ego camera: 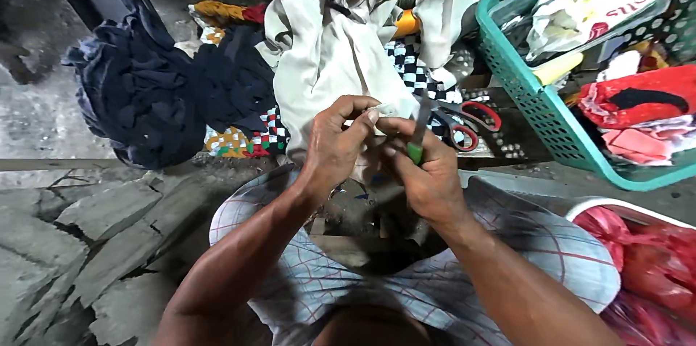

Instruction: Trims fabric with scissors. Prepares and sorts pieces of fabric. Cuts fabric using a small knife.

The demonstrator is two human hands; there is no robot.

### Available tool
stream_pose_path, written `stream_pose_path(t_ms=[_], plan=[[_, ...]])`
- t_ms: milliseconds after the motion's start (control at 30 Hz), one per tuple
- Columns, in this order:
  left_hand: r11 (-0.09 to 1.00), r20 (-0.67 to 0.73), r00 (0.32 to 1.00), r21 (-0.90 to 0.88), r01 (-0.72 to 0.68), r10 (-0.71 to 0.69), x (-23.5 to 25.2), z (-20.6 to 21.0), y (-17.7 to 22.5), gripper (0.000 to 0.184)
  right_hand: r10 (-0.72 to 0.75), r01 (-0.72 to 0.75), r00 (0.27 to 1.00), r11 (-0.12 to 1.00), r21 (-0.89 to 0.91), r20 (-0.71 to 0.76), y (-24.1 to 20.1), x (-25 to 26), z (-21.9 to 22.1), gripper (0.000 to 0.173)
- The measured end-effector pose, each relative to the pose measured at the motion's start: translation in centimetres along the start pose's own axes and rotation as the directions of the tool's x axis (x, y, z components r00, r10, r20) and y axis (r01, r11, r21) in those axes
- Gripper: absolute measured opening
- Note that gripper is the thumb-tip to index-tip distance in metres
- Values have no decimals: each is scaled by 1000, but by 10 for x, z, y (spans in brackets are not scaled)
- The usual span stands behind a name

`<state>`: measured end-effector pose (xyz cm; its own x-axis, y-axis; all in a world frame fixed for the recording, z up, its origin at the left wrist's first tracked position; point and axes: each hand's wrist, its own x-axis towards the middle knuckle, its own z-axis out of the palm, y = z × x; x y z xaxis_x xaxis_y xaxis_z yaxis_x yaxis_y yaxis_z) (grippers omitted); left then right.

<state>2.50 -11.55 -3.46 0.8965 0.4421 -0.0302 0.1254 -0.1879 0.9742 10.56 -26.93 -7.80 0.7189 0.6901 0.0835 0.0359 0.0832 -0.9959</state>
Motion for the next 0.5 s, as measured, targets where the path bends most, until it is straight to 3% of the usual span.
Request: stream_pose_path(t_ms=[200,367,500], plan=[[993,-19,997,-92,74,-76,-1,-4,5,22,-68,59,986,996,-61,-149,-5,12,-20,25],[990,-1,997,-115,78,-79,0,-3,4,23,-5,-20,991,983,-183,-134,-6,14,-21,34],[989,26,997,-130,72,-70,0,-3,5,27,-1,-22,992,984,-178,-124,-1,14,-19,33]])
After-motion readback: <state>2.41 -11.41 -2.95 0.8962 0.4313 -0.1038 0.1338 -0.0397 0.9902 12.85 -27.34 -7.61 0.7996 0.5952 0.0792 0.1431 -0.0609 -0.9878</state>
